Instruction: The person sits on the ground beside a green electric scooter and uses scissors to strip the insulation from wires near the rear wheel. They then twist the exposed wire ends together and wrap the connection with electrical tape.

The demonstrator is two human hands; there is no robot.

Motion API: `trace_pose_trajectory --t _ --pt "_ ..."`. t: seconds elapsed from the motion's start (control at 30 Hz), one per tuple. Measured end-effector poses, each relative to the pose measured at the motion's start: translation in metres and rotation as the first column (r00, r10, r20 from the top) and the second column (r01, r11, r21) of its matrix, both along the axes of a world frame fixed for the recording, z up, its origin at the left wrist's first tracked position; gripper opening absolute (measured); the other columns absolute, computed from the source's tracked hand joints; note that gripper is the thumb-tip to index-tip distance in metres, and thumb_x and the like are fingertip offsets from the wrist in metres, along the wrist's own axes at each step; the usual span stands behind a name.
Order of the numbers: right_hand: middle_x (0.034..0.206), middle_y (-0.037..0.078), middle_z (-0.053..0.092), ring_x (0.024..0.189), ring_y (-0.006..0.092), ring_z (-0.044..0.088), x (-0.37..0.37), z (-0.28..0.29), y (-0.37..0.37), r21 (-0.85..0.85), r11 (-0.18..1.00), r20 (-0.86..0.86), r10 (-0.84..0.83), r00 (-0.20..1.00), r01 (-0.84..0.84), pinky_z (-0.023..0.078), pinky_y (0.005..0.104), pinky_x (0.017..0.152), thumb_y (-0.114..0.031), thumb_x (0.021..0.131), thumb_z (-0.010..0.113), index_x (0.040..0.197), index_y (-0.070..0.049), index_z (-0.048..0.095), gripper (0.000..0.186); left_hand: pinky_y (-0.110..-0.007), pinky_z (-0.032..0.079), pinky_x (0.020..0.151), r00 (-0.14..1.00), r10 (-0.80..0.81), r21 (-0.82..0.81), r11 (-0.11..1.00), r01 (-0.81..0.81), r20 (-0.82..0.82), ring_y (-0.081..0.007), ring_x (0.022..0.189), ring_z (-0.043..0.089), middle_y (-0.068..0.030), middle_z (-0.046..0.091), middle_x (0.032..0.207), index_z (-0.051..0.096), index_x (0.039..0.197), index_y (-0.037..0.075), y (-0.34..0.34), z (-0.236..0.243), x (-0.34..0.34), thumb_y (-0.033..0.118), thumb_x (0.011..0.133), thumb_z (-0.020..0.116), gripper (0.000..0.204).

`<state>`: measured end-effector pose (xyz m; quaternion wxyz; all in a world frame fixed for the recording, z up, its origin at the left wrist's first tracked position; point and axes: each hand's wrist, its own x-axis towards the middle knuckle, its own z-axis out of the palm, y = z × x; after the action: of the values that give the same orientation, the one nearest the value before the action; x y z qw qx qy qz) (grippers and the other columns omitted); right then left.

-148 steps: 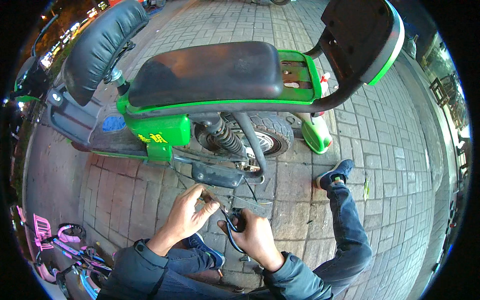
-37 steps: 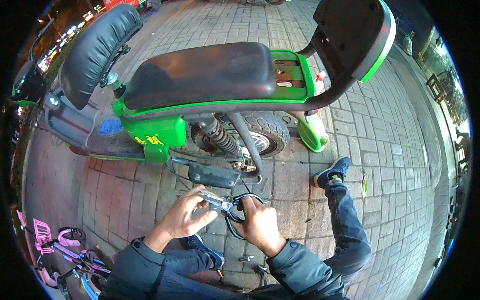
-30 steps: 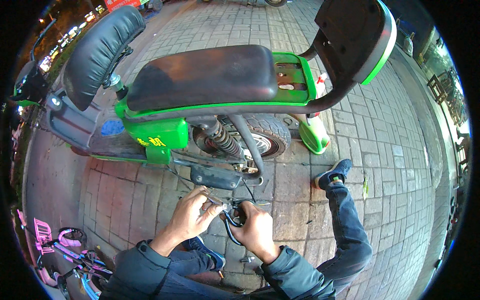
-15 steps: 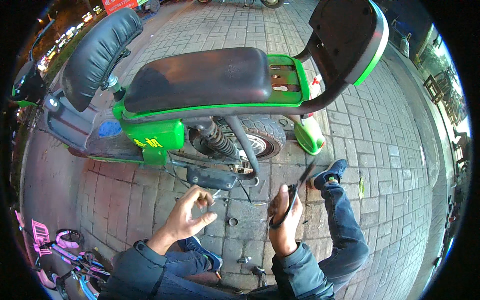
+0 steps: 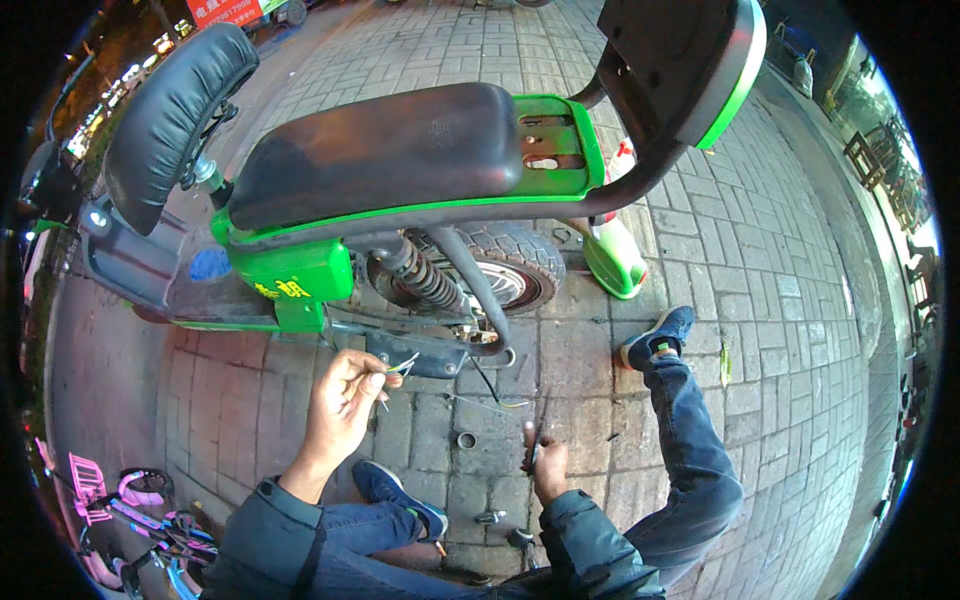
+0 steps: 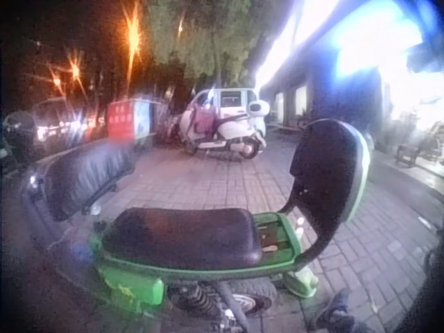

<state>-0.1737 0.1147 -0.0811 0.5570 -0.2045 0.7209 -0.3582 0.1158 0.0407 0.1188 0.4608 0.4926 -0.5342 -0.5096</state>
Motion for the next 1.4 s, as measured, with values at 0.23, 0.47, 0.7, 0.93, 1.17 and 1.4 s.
trace_pose_trajectory --t 0.23,0.47,0.7,0.93,1.17,1.4 --pt "0.091 0.029 0.068 0.090 0.0435 0.067 -0.047 -0.128 0.035 0.252 0.937 -0.645 0.348 0.680 -0.241 0.053 0.0486 0.081 -0.024 0.075 0.074 0.088 0.005 0.069 0.032 -0.030 0.053 0.089 0.991 -0.060 -0.054 0.997 0.054 -0.122 -0.0203 0.105 0.068 -0.0138 0.063 0.122 0.050 0.127 0.000 -0.007 0.000 -0.003 0.005 0.100 0.056 0.028" --pt "0.098 0.024 0.071 0.095 0.0383 0.069 -0.057 -0.154 0.063 0.446 0.852 -0.604 0.513 0.611 -0.275 0.055 0.0449 0.085 -0.020 0.075 0.071 0.096 0.001 0.071 0.029 -0.028 0.055 0.086 1.000 -0.022 -0.007 1.000 0.022 0.001 -0.0177 0.103 0.068 -0.0125 0.067 0.117 0.062 0.111 -0.004 -0.011 -0.007 -0.004 -0.001 0.098 0.057 0.014" --pt "0.100 0.026 0.070 0.103 0.0394 0.067 -0.052 -0.130 0.040 0.388 0.832 -0.775 0.527 0.349 -0.397 0.055 0.0424 0.085 -0.026 0.076 0.072 0.098 0.004 0.071 0.037 -0.029 0.055 0.073 0.946 -0.085 0.006 0.996 0.087 0.314 -0.0147 0.085 0.070 -0.0087 0.072 0.093 0.066 0.107 0.000 -0.006 -0.015 -0.003 0.006 0.094 0.066 0.014" --pt "0.088 0.005 0.070 0.072 0.0158 0.065 0.024 -0.039 0.000 -0.166 0.904 0.258 0.425 0.868 -0.393 0.054 0.0314 0.070 -0.019 0.093 0.069 0.111 0.002 0.070 0.028 -0.026 0.053 0.073 0.956 0.152 -0.042 0.988 -0.146 0.252 -0.0120 0.083 0.068 -0.0074 0.071 0.090 0.060 0.107 -0.001 -0.002 -0.008 -0.007 0.009 0.097 0.063 0.015" --pt "0.114 0.015 0.059 0.108 0.0236 0.057 0.032 -0.009 -0.043 0.260 0.904 0.815 -0.393 0.426 0.338 0.050 0.0375 0.095 -0.036 0.098 0.062 0.122 0.001 0.057 0.044 -0.027 0.052 0.087 0.993 0.120 -0.086 0.989 -0.120 0.000 -0.0126 0.098 0.065 -0.0072 0.069 0.103 0.057 0.114 -0.002 0.000 0.005 -0.005 0.008 0.099 0.061 0.019" --pt "0.116 0.004 0.060 0.101 0.0155 0.052 0.011 0.042 -0.069 -0.178 0.895 0.457 0.443 0.771 -0.409 0.040 0.0291 0.086 -0.049 0.095 0.063 0.136 -0.011 0.060 0.056 -0.028 0.054 0.075 0.876 -0.187 0.068 0.982 0.175 0.444 -0.0136 0.093 0.067 -0.0076 0.069 0.102 0.063 0.116 0.004 -0.006 -0.018 -0.008 0.000 0.087 0.063 0.028"
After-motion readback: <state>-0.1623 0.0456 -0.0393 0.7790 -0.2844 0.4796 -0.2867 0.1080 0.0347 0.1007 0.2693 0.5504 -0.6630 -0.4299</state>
